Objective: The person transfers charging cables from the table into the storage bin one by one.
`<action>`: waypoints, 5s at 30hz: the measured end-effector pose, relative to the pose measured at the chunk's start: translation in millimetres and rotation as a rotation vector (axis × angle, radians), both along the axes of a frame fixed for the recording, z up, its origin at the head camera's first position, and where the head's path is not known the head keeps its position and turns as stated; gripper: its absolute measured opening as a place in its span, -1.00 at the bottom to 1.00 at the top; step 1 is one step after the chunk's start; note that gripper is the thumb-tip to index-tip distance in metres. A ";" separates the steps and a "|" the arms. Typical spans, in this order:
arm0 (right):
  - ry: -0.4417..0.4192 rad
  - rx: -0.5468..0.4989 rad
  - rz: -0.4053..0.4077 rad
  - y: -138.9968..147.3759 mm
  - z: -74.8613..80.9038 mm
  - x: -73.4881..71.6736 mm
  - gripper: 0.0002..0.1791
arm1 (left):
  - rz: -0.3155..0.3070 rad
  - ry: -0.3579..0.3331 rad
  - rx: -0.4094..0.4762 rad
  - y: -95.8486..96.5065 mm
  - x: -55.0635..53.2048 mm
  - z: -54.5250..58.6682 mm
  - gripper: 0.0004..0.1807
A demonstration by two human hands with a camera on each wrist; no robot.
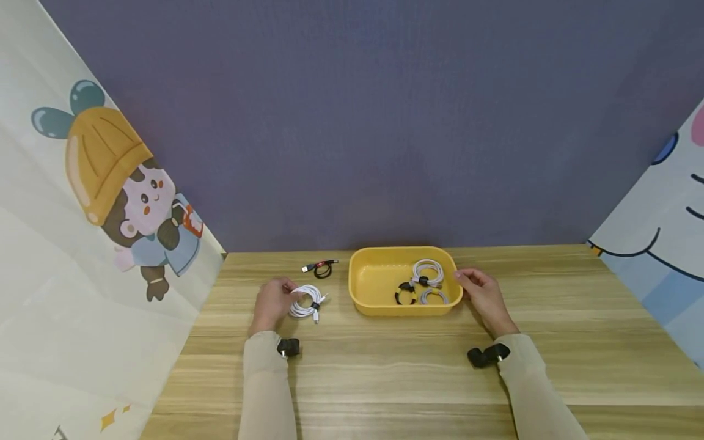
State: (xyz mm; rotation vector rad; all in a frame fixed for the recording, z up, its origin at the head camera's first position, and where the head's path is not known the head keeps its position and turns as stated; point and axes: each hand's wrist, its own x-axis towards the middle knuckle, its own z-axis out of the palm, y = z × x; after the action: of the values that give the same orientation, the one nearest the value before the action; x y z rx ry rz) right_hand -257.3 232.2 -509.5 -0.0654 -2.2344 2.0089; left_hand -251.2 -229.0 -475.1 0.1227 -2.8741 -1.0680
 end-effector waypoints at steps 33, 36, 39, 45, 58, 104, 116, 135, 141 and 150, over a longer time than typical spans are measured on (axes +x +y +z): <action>-0.006 -0.030 -0.007 -0.1 0.7 -0.6 -0.48 | 0.018 -0.005 0.144 5.6 -1.0 3.1 -0.84; -0.008 -0.027 -0.007 -0.4 0.8 -1.0 -0.46 | 0.022 0.015 0.139 6.1 -1.2 4.1 -0.85; -0.008 -0.032 -0.009 -0.1 -0.1 -1.8 -0.45 | 0.027 0.028 0.151 6.9 -1.2 5.4 -0.84; -0.019 -0.009 -0.013 1.2 -3.0 -3.0 -0.44 | 0.028 0.043 0.182 9.2 -0.2 8.7 -0.82; 0.030 0.032 0.002 2.0 -2.4 -2.1 -0.43 | 0.010 0.050 0.204 13.0 1.4 16.4 -0.83; 0.009 -0.007 0.013 1.5 0.0 0.6 -0.43 | 0.054 0.362 0.306 31.5 -6.5 28.8 -0.85; 0.012 -0.015 0.015 0.4 2.9 2.7 -0.41 | 0.064 0.394 0.322 32.2 -4.5 33.9 -0.85; 0.008 -0.032 0.022 1.2 3.3 3.6 -0.41 | 0.039 0.459 0.362 47.4 -5.7 35.2 -0.82; 0.006 -0.036 0.024 1.3 2.4 3.0 -0.42 | 0.049 0.486 0.369 51.1 -6.1 35.1 -0.84; 0.003 -0.049 0.022 1.1 1.6 1.5 -0.41 | 0.047 0.511 0.379 54.6 -6.6 36.4 -0.85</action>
State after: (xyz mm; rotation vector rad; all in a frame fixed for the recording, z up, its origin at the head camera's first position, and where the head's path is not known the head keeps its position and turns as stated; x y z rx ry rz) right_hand -255.8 233.3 -507.9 -0.0430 -2.1944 2.0739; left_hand -257.9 -174.4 -438.8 -0.0567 -2.1929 -1.3838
